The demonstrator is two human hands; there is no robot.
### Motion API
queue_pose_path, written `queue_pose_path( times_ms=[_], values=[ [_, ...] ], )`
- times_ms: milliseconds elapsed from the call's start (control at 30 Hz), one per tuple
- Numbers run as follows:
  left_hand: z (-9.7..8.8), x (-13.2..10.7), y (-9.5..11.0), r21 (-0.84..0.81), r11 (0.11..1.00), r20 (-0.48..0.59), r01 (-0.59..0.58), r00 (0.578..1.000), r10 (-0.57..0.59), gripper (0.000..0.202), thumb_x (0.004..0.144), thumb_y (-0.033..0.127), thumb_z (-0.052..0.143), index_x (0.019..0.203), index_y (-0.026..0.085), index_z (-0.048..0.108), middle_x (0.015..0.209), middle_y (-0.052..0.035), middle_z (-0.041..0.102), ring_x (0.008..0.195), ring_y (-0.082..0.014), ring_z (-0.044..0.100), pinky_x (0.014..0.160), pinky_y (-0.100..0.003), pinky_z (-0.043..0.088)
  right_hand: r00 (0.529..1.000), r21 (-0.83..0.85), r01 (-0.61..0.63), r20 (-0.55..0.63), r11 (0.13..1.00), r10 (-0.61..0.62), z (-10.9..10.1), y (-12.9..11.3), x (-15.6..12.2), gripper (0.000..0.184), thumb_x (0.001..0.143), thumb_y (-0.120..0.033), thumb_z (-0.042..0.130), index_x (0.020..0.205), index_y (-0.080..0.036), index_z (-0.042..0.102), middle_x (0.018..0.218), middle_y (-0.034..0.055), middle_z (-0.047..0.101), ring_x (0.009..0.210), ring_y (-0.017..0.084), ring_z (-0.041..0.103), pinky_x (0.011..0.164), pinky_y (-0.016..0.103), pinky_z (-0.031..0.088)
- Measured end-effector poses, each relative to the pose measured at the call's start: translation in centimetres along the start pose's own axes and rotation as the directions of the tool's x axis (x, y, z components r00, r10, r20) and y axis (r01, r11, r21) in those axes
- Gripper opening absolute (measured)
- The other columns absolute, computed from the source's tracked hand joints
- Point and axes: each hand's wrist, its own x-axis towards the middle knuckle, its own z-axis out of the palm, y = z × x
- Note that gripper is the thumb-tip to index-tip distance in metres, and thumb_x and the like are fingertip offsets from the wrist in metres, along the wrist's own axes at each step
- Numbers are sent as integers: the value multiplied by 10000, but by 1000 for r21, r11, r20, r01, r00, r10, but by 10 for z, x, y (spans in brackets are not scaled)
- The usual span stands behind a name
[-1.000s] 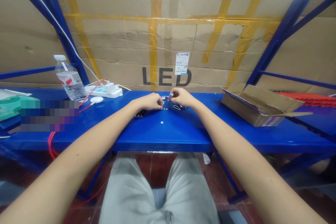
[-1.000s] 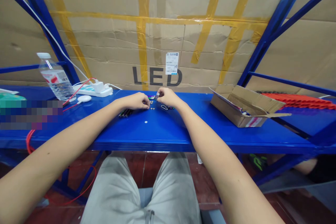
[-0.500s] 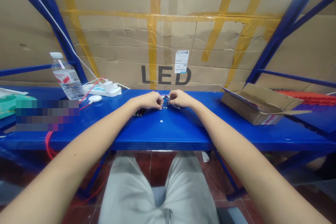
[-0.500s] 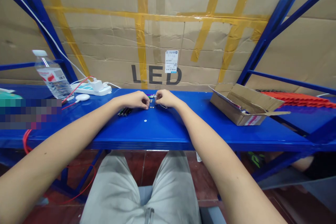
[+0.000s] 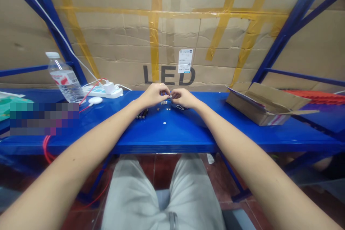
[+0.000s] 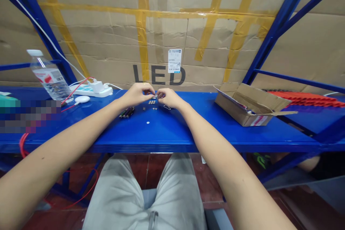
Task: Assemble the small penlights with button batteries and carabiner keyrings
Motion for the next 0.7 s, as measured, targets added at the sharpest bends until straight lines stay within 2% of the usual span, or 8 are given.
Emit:
queue_pose_path(
  times_ms=[100,333,500,700],
  values=[
    [2,1,1,25,998,27,-56,998,55,102,831,180,635,857,178,734,832,-38,712,776,-147,632,742,-281,467,999,-9,27,-24,1000,-27,-1,-2,0,181,660,-98,602,818,-158,668,761,15,679,740,160,609,697,275,469],
    [3,1,6,38,997,2,-65,998,64,110,871,196,614,860,182,723,885,-56,710,854,-162,641,808,-306,491,996,12,42,-82,999,-41,-1,-9,-1,145,665,-122,595,795,-161,647,744,4,654,722,150,590,697,276,465],
    [3,1,10,42,991,-4,-127,992,127,115,879,197,608,828,178,710,905,-67,702,875,-164,635,821,-311,496,990,60,90,-113,994,-83,-1,-8,-1,125,682,-164,621,803,-164,656,792,21,671,790,166,615,777,306,490],
    [-4,-1,16,55,998,-50,-19,998,21,139,856,133,560,916,163,682,874,-46,707,815,-147,630,770,-283,485,978,83,115,-186,990,-98,-2,-2,1,148,673,-132,583,804,-163,645,828,33,678,834,179,635,823,331,503]
  ],
)
